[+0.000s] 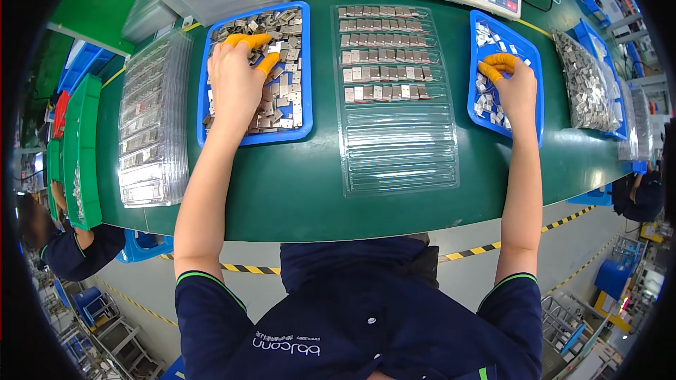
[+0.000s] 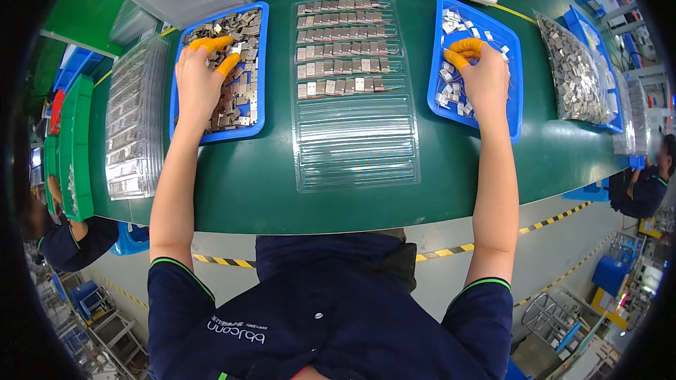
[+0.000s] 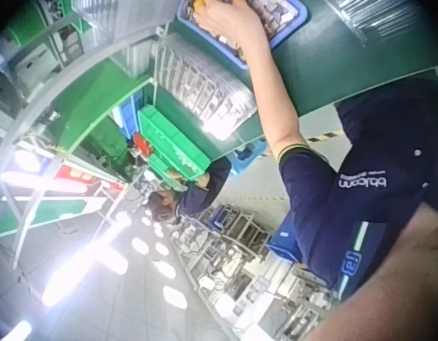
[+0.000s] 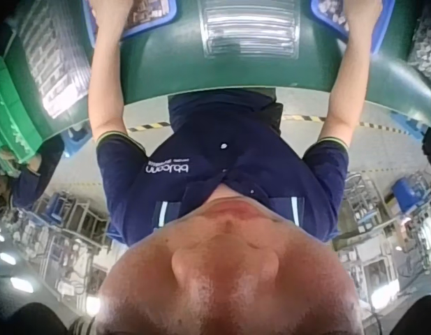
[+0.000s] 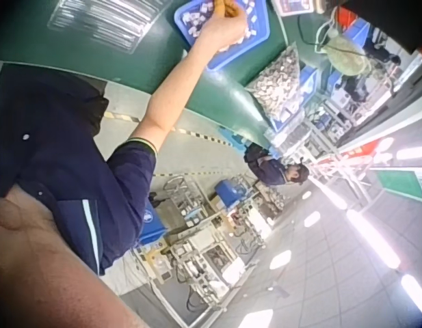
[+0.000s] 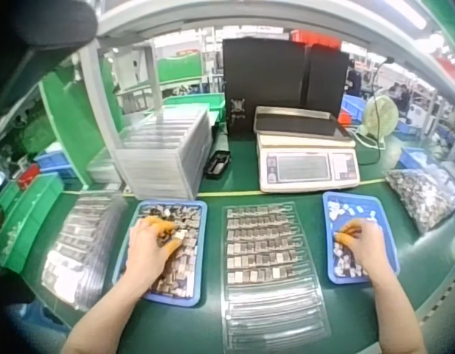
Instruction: The person picks small metal components from a blue tray and white plastic pieces from a second tray, then joins them together by hand. The assembled units are placed into a clear plastic tray with a grid pattern. The person repeats this assembly process continuously throughout the video.
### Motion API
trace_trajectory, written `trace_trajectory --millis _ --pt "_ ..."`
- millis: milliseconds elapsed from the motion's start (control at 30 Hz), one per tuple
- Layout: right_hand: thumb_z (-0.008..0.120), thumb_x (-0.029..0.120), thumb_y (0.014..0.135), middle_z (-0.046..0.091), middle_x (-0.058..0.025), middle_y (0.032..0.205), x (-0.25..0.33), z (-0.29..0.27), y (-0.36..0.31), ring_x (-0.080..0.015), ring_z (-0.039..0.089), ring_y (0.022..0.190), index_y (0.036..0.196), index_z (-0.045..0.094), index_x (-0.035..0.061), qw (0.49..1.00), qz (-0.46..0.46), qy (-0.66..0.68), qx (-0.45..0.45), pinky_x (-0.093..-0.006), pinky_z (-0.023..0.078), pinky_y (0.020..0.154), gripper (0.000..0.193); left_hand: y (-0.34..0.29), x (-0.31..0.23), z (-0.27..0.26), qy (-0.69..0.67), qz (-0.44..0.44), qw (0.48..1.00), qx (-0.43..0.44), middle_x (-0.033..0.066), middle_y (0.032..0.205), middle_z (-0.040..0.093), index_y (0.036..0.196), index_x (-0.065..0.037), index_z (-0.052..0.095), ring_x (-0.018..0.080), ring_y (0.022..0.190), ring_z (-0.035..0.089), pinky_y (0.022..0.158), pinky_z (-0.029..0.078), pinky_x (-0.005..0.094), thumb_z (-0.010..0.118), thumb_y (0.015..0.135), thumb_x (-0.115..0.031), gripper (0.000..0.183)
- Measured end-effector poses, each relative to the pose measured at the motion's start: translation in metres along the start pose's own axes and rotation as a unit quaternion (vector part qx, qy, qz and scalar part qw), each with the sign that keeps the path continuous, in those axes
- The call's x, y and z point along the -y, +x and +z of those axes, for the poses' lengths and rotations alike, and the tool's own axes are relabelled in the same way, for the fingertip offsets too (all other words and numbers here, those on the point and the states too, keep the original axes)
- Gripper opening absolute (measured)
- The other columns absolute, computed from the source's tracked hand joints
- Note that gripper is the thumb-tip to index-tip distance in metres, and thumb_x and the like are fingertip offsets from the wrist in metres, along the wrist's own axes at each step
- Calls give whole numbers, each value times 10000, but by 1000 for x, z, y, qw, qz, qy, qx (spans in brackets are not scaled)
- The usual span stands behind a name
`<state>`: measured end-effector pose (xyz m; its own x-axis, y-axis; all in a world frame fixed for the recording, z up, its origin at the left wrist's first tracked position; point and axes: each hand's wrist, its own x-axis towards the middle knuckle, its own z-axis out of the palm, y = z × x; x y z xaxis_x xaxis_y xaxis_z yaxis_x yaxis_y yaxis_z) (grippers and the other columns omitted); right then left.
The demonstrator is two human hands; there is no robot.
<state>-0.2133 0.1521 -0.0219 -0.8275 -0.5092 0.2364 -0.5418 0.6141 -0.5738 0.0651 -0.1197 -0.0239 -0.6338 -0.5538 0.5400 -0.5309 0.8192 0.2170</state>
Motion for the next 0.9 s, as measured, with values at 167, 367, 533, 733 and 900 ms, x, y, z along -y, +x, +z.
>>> trace_trajectory --millis 167,367,533,733,900 --pt "702 103 740 678 -104 853 1 -3 -1 -198 646 796 901 677 20 998 2 53 -24 -308 483 735 183 3 -6 -1 3 -14 999 47 145 831 584 845 26 619 304 773 562 699 458 374 692 711 -81 186" --pt "646 41 803 667 -99 876 6 -5 1 -172 645 838 987 640 -37 963 33 247 -106 -259 492 753 199 7 -1 -2 -64 -100 989 83 111 807 626 900 -2 638 207 780 597 708 471 303 681 733 -50 180" --pt "622 -6 813 650 -116 938 53 -26 -19 -179 637 886 1013 622 -61 929 -35 367 -45 -260 497 779 207 1 -23 -18 -257 -62 964 29 46 821 651 974 -28 665 123 772 577 725 449 245 686 734 -35 242" --pt "666 -11 767 656 -99 929 109 -14 -54 -150 629 867 996 636 -50 875 -39 473 92 -244 498 791 234 -25 -76 -36 -503 -94 842 170 88 940 657 928 8 644 114 812 568 769 432 233 695 720 30 215" --pt "719 11 723 663 -73 913 109 15 -73 -119 625 812 961 655 -22 864 46 465 184 -226 502 765 248 -28 -76 -40 -630 -234 701 240 144 974 642 965 38 602 187 899 632 817 503 277 675 743 37 233"
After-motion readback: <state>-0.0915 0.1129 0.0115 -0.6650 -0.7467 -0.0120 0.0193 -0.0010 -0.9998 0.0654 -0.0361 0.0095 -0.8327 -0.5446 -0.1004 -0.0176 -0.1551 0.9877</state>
